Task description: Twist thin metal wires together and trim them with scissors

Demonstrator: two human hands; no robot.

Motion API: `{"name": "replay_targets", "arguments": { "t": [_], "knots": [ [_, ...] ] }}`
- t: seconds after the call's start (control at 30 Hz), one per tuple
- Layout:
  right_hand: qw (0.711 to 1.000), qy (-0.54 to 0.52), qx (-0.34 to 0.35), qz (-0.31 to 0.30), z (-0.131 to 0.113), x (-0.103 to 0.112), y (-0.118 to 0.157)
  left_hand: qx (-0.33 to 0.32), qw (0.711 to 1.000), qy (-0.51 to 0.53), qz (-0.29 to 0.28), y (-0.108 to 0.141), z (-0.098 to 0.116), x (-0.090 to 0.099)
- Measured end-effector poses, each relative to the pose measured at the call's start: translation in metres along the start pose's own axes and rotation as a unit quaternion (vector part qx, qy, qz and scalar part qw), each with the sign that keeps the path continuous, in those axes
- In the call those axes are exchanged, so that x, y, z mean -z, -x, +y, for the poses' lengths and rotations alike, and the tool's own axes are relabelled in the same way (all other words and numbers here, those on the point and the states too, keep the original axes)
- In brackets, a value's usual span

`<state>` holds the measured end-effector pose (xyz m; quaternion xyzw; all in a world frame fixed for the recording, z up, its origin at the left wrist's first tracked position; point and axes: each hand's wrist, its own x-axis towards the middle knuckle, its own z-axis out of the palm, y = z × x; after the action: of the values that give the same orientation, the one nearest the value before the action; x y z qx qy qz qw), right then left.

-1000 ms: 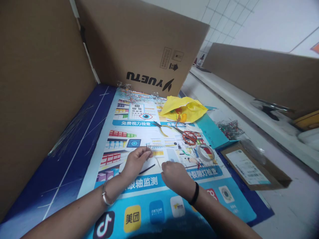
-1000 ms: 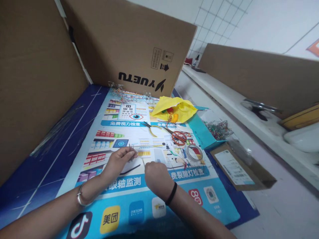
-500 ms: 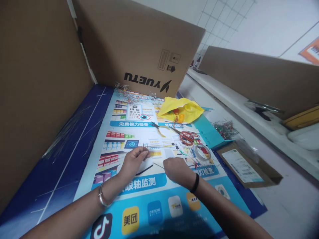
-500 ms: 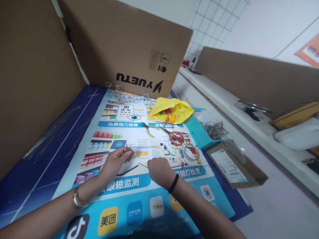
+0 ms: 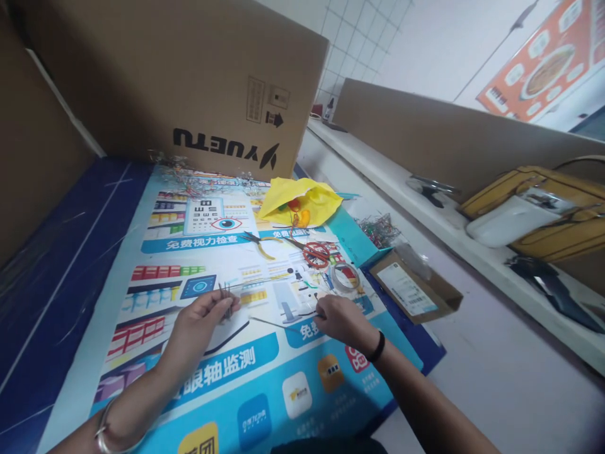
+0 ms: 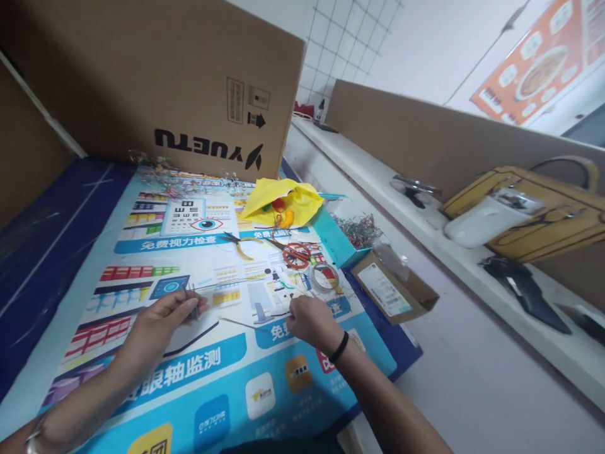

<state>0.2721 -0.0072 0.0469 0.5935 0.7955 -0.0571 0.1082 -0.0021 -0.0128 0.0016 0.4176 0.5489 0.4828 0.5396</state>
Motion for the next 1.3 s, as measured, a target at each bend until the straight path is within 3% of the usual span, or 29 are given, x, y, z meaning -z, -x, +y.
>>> {"name": "replay_targets", "arguments": {
  "t": [0.17,0.33,0.43,0.5,0.57,0.7,0.77,0.87,1.07,1.3],
  "knots": [
    [0.996,0.079,0.029,-0.029,-0.013,-0.002,-0.011,0.000,1.000,-0.010,-0.009,-0.001,-0.004,0.002],
    [0.996,0.077,0.027,-0.034,-0.011,0.001,-0.021,0.003,1.000,0.010,-0.012,-0.004,-0.008,0.002],
    [0.999,0.043,0.025,0.002,-0.010,0.002,-0.023,-0.016,1.000,-0.005,-0.010,-0.003,-0.007,0.002],
    [0.997,-0.044,0.049,0.051,-0.016,0.004,-0.025,-0.041,0.999,-0.027,-0.009,0.000,-0.004,0.001],
    [0.978,-0.161,0.083,0.107,-0.029,0.007,-0.032,-0.077,0.996,-0.049,-0.006,0.004,0.000,0.000],
    [0.906,-0.349,0.148,0.186,-0.072,0.009,-0.051,-0.130,0.989,-0.066,0.003,0.009,0.008,-0.001],
    [0.873,-0.406,0.177,0.202,-0.093,0.005,-0.061,-0.132,0.989,-0.072,0.015,0.007,0.007,-0.001],
    [0.850,-0.452,0.193,0.191,-0.111,-0.008,-0.074,-0.118,0.989,-0.089,0.029,0.000,0.002,0.002],
    [0.863,-0.463,0.162,0.121,-0.109,-0.031,-0.085,-0.116,0.982,-0.148,0.011,-0.007,-0.003,0.003],
    [0.891,-0.405,0.151,0.137,-0.113,-0.029,-0.083,-0.144,0.978,-0.149,0.010,-0.005,-0.006,-0.001]
  ]
}}
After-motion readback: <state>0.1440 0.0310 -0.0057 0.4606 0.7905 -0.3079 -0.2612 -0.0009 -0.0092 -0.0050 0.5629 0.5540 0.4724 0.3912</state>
